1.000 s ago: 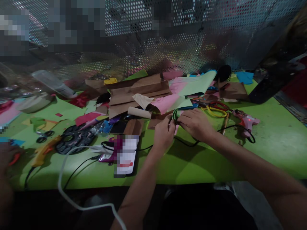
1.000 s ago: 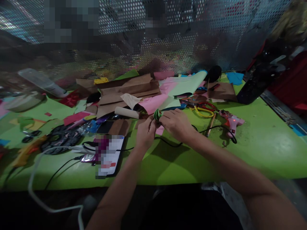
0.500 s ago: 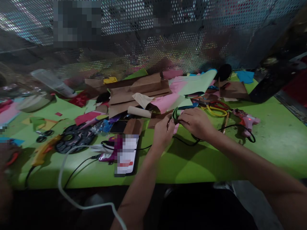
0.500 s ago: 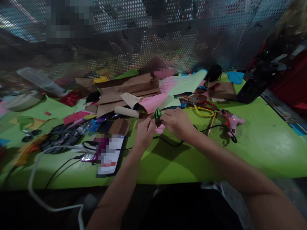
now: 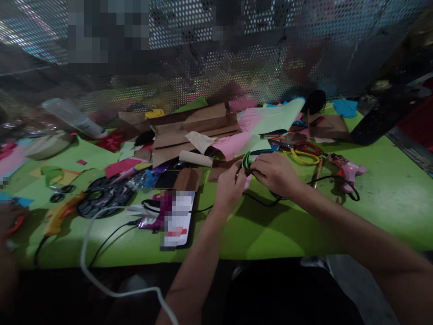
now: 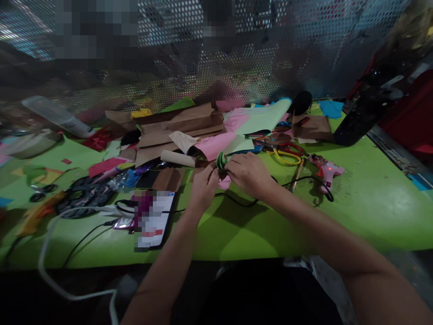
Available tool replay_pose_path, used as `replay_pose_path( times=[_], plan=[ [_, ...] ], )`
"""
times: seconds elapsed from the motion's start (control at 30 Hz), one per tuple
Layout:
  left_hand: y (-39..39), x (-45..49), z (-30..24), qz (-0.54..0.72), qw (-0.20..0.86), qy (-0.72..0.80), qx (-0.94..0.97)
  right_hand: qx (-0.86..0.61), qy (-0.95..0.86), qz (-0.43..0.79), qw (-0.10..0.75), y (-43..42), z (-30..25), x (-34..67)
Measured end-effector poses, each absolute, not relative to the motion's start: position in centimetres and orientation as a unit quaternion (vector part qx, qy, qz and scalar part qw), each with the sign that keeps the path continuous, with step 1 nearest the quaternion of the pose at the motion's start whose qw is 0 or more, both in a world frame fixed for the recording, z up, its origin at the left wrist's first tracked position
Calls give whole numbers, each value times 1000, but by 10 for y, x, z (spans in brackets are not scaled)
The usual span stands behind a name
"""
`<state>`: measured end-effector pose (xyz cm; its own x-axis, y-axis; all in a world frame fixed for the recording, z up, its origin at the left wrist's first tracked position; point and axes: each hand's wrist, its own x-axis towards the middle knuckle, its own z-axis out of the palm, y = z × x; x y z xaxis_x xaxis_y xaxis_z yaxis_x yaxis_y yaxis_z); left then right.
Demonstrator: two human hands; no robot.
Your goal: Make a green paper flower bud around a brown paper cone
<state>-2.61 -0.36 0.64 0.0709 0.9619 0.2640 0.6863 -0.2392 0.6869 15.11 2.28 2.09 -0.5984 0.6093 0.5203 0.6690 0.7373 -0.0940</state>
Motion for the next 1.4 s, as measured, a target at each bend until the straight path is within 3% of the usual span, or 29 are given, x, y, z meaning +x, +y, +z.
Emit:
replay_pose_path(
  times=[1.4],
  plan=[
    [-6, -22, 8, 355, 213, 584, 698, -349, -891, -70, 280, 21, 17, 145]
  ],
)
